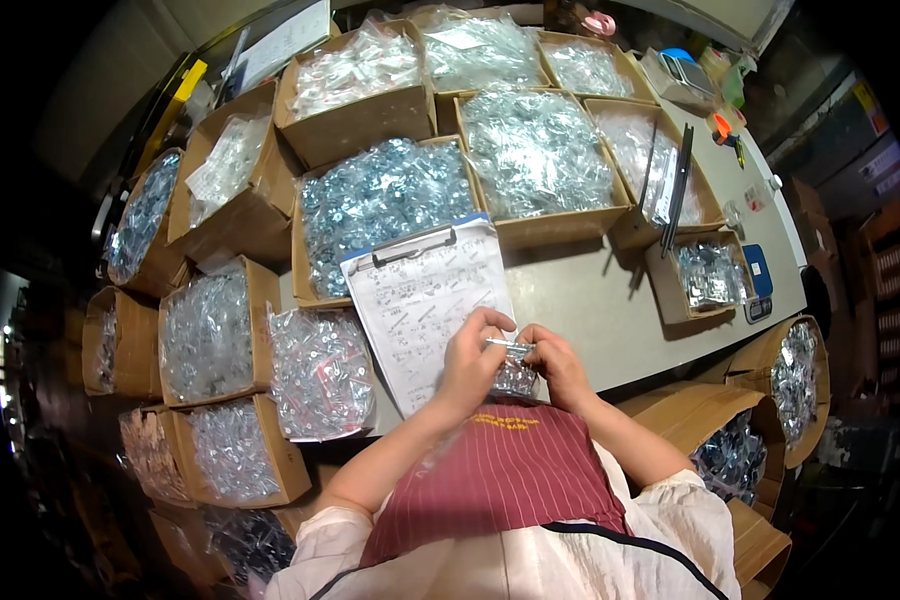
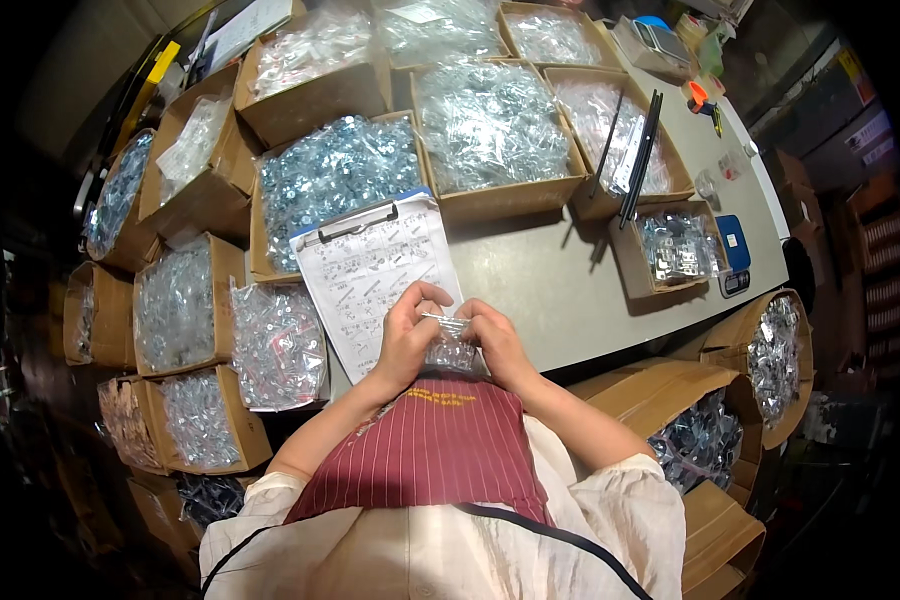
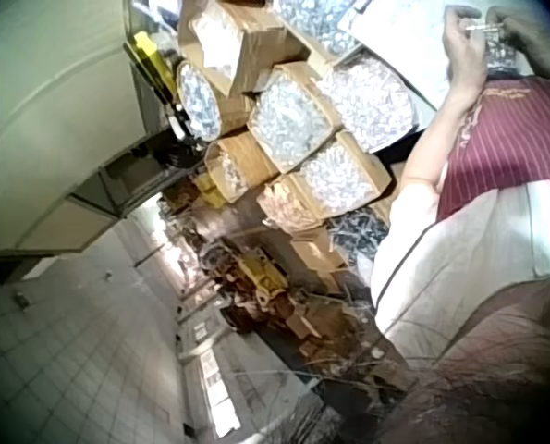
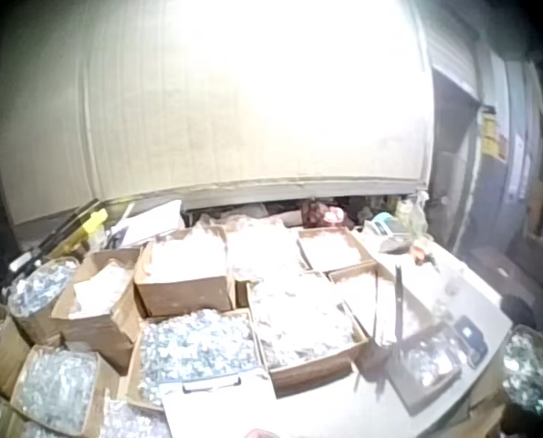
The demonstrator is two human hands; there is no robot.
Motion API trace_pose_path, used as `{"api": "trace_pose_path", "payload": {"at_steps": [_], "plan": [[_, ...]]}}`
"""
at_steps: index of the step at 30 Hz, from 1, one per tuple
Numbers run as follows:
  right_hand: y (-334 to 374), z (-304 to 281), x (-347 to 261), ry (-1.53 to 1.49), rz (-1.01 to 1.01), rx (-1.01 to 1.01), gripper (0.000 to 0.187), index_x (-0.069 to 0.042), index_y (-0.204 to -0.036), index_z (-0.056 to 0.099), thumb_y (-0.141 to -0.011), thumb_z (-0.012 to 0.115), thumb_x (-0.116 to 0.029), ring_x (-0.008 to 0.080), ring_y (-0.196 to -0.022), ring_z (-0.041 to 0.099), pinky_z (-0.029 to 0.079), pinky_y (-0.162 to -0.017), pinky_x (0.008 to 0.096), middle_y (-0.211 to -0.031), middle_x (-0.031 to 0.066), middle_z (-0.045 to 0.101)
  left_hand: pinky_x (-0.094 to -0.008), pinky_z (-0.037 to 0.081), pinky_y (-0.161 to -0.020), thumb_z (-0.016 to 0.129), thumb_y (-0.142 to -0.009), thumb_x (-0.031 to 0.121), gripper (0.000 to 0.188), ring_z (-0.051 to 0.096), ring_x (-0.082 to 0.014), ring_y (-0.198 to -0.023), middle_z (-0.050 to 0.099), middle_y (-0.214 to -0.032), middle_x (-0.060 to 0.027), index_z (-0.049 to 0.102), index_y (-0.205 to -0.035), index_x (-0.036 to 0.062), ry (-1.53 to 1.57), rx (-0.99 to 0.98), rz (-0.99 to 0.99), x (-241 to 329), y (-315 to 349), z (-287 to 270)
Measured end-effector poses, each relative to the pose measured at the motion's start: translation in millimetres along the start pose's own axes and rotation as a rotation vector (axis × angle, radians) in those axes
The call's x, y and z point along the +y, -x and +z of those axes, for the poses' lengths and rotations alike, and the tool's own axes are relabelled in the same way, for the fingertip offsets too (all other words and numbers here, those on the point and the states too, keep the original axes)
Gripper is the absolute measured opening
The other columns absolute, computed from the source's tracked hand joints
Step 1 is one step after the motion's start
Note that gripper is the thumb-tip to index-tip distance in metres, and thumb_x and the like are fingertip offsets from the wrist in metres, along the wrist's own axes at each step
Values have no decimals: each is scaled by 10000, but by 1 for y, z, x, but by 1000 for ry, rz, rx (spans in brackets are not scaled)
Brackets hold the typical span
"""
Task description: The person walks through a warehouse area, collects a long metal bar and black rods from a container, and then stands at a table to count small silver metal brackets while checking a list on a clipboard.
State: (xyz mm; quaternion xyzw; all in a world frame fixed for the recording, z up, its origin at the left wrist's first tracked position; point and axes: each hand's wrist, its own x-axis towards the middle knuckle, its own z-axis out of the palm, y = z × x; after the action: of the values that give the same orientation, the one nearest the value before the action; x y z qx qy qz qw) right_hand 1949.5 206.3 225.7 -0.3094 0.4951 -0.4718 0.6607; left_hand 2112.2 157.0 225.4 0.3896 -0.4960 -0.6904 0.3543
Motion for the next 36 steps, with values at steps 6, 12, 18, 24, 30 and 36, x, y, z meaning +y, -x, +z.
{"api": "trace_pose_path", "payload": {"at_steps": [6, 12, 18, 24, 30, 36], "plan": [[-4, -6, 1, -95, 31, 25, 168, -5, -895, 575, -784, 476, -83, 117, -781, 498, 409, -716, 237, -823, 34, 545, -241, 467, -674, 468, -791, -43, 326, 590, -123, -756, 610, -834, -87, 489, -1115, -12, 121, 13, -45, 4, 1, 7], [-2, -7, -14, -220, 74, 69, 165, -11, -915, 589, -795, 495, -75, 113, -771, 510, 418, -712, 238, -824, 35, 551, -251, 482, -714, 563, -802, -40, 363, 600, -143, -801, 617, -895, -98, 475, -1152, -4, 229, 40, -77, 9, 2, 11], [2, -3, -20, -117, 91, 95, 138, -40, -927, 589, -815, 542, -107, 91, -736, 502, 396, -662, 229, -815, 7, 554, -247, 501, -727, 628, -824, -29, 349, 615, -141, -819, 624, -926, -100, 503, -1149, -5, 248, 71, -107, 4, 1, 4], [3, -1, -20, -154, 97, 102, 127, -69, -940, 588, -837, 562, -138, 67, -704, 484, 365, -622, 212, -797, -19, 550, -247, 509, -724, 637, -828, -37, 348, 621, -141, -820, 625, -931, -101, 502, -1147, -7, 332, 89, -119, 4, 1, 5], [3, -1, -18, -134, 60, 88, 118, -71, -953, 592, -858, 571, -138, 59, -705, 481, 366, -620, 210, -802, -29, 552, -252, 515, -736, 645, -832, -30, 351, 622, -142, -830, 622, -943, -104, 501, -1151, -4, 337, 94, -120, 4, 1, 5], [-1, -7, -4, -94, 37, 66, 134, -68, -971, 598, -864, 578, -146, 58, -705, 478, 360, -616, 205, -806, -29, 555, -264, 496, -764, 636, -845, 18, 354, 576, -148, -903, 573, -996, -110, 490, -1167, -3, 319, 70, -95, 2, 1, 3]]}}
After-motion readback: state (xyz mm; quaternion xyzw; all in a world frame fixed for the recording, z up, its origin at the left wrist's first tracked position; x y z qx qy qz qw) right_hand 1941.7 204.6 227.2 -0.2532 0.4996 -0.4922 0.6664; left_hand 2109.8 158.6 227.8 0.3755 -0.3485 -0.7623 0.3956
